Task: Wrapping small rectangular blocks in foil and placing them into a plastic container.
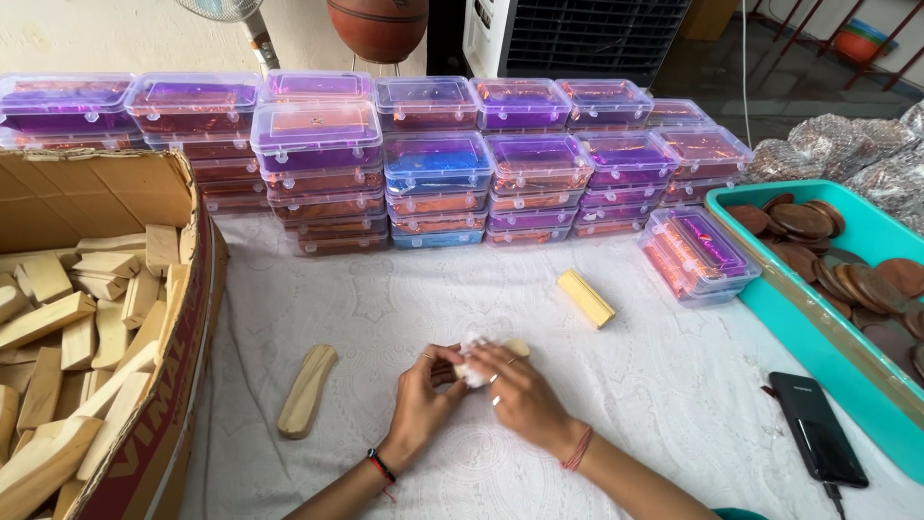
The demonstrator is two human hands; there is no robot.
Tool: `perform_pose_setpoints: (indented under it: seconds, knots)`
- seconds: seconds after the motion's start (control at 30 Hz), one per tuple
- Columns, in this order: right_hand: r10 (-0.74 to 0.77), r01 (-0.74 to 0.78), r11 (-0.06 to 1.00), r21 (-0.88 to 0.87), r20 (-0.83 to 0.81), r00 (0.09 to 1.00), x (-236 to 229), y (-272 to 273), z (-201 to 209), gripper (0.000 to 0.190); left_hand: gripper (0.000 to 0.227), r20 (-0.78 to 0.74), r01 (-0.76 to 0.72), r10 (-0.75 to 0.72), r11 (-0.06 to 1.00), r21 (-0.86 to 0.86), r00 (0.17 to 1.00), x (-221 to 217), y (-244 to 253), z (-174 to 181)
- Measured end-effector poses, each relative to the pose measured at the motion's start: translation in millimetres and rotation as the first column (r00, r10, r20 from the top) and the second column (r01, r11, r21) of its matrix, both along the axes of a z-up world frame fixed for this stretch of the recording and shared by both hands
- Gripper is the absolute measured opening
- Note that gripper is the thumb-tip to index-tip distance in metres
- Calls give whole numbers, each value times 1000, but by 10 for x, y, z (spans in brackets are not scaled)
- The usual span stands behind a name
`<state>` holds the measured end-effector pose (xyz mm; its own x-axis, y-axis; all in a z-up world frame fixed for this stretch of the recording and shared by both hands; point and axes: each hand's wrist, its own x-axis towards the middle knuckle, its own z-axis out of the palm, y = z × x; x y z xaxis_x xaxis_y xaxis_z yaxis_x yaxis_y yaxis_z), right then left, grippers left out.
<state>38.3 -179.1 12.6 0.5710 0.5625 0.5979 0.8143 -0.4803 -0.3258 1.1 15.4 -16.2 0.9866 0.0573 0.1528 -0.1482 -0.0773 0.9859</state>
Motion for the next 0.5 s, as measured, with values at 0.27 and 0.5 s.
perform_pose_setpoints:
  seconds: [0.27,0.5]
  knots:
    - [-75,70,997,-30,-247,966,396,-356,-164,43,59,24,-32,31,998,57,999,-47,-5,128]
    - [92,-76,991,-112,152,984,-100,109,55,49,61,-65,-68,69,998,14,995,-84,-13,244]
